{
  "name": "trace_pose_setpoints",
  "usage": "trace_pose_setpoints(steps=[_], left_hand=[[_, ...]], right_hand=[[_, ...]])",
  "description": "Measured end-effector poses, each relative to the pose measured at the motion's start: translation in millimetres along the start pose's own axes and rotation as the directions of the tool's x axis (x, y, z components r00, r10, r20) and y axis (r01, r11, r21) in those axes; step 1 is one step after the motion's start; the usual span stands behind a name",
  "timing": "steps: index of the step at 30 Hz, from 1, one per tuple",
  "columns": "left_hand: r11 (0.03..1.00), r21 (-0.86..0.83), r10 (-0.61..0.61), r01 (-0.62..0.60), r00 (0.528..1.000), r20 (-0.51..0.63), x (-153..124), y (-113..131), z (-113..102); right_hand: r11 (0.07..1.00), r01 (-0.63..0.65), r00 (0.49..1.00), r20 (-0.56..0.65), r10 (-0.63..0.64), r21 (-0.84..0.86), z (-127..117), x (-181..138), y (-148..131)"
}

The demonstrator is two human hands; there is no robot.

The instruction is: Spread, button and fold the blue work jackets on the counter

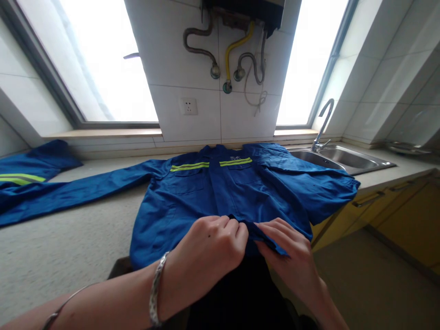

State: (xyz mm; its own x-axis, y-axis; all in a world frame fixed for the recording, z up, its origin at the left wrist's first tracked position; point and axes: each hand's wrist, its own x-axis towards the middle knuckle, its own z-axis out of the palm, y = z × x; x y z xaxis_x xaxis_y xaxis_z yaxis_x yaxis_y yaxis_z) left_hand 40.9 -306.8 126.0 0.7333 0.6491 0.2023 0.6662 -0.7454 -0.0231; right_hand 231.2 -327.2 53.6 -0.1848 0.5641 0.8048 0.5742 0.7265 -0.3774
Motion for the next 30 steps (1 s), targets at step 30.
trace_pose_setpoints(steps=[30], left_hand=[[0.938,0.112,0.34,-0.328,0.934,-0.112,7,-21,-12]], right_hand=[[0.977,0.212,0.973,0.103,-0.207,-0.039,2,10,6]])
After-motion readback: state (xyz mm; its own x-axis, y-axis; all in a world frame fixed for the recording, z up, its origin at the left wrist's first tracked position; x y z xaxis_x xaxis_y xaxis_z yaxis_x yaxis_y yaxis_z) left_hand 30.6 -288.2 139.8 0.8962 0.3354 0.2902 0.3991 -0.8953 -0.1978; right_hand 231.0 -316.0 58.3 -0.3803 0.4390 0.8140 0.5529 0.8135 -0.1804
